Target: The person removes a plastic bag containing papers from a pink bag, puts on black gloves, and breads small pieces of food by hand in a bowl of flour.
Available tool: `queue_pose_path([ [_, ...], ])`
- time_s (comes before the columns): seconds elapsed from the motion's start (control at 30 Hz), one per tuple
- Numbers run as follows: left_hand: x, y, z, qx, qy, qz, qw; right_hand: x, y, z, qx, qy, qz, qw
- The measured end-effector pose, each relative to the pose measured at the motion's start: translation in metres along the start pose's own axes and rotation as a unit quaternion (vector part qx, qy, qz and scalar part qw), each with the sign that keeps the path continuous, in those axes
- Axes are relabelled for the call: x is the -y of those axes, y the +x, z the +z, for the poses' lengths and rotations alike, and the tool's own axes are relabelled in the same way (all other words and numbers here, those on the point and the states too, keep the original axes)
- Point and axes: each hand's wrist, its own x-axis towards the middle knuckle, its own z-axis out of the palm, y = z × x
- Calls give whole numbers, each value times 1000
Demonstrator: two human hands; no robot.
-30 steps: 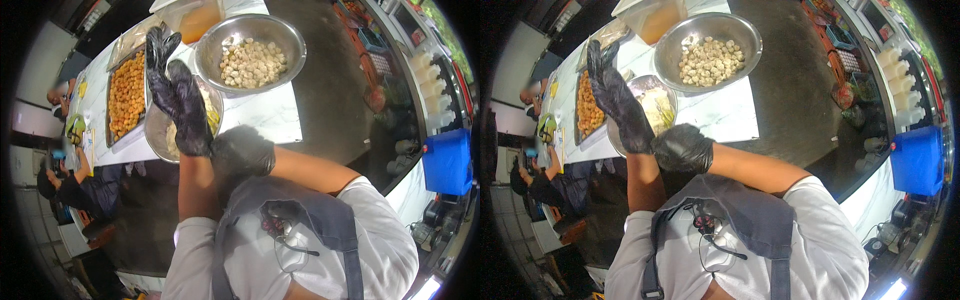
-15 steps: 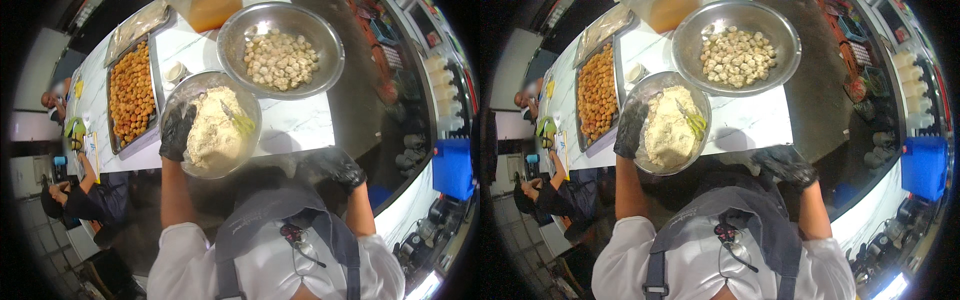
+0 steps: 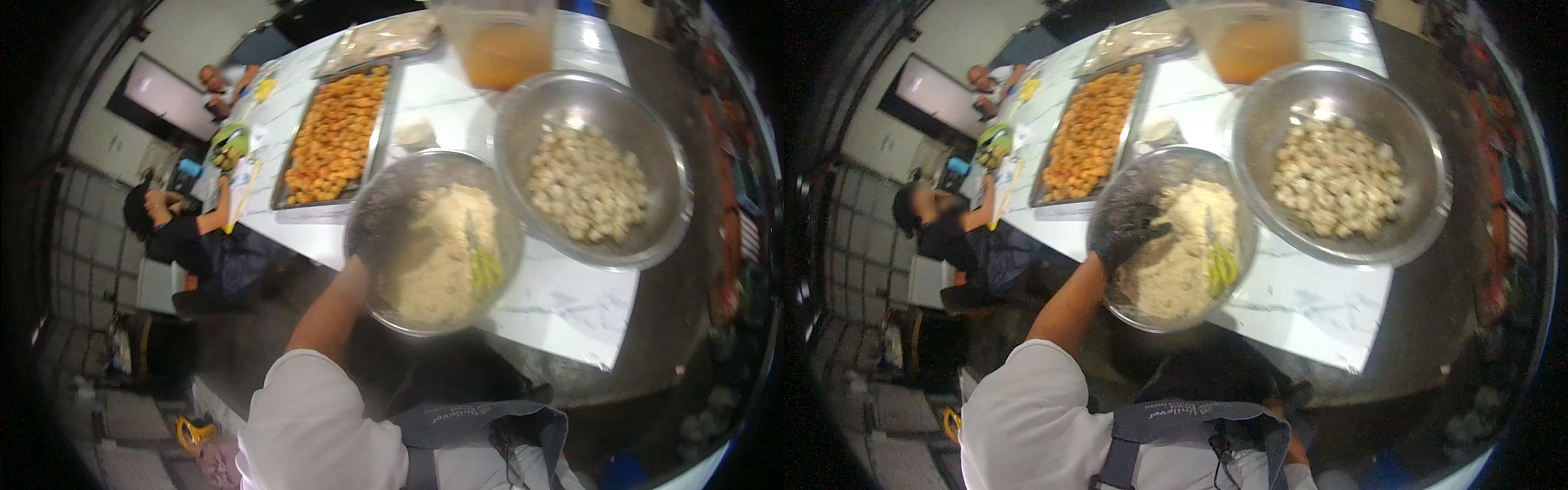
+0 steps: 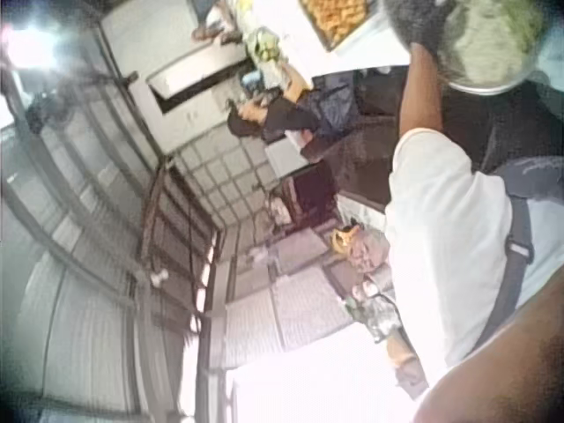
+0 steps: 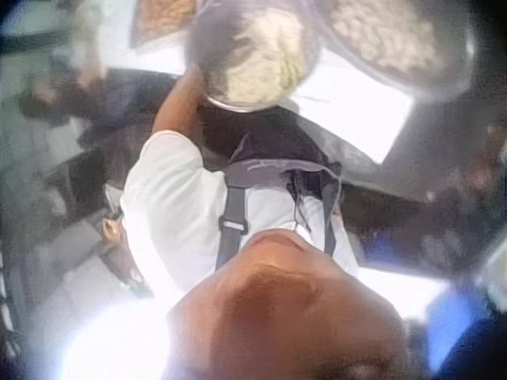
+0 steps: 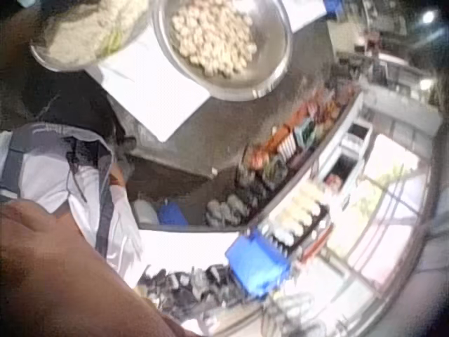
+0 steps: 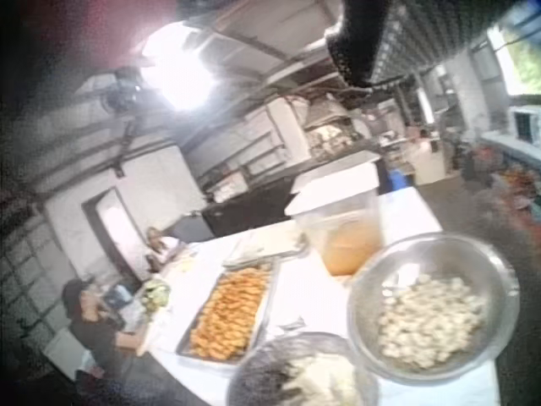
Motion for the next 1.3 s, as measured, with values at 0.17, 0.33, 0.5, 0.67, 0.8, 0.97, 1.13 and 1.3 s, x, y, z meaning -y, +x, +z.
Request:
queue_pose_path([
  [0.17, -26, -8, -1, 29, 109, 15, 993, -17, 32, 55, 42, -5, 94, 995],
  [0.33, -40, 14, -1, 169, -74, -123, 975, -29, 58, 78, 68, 16, 142, 987],
  [0.5, -14, 11, 21, 148, -174, -192, 955, -36, 58, 100, 93, 33, 173, 980],
  [0.67, -29, 22, 18, 156, -181, -203, 950, -37, 60, 113, 106, 52, 194, 974],
  [0.8, -21, 21, 21, 169, -117, -232, 951, -35, 61, 122, 117, 60, 206, 970],
  [0.97, -36, 30, 16, 194, -12, -245, 950, -40, 57, 119, 119, 61, 225, 965],
  [1.13, -50, 30, 8, 170, 76, -177, 966, -39, 68, 94, 90, 68, 223, 968],
  [1.3, -9, 8, 17, 140, 84, -141, 976, -31, 73, 47, 36, 68, 191, 979],
])
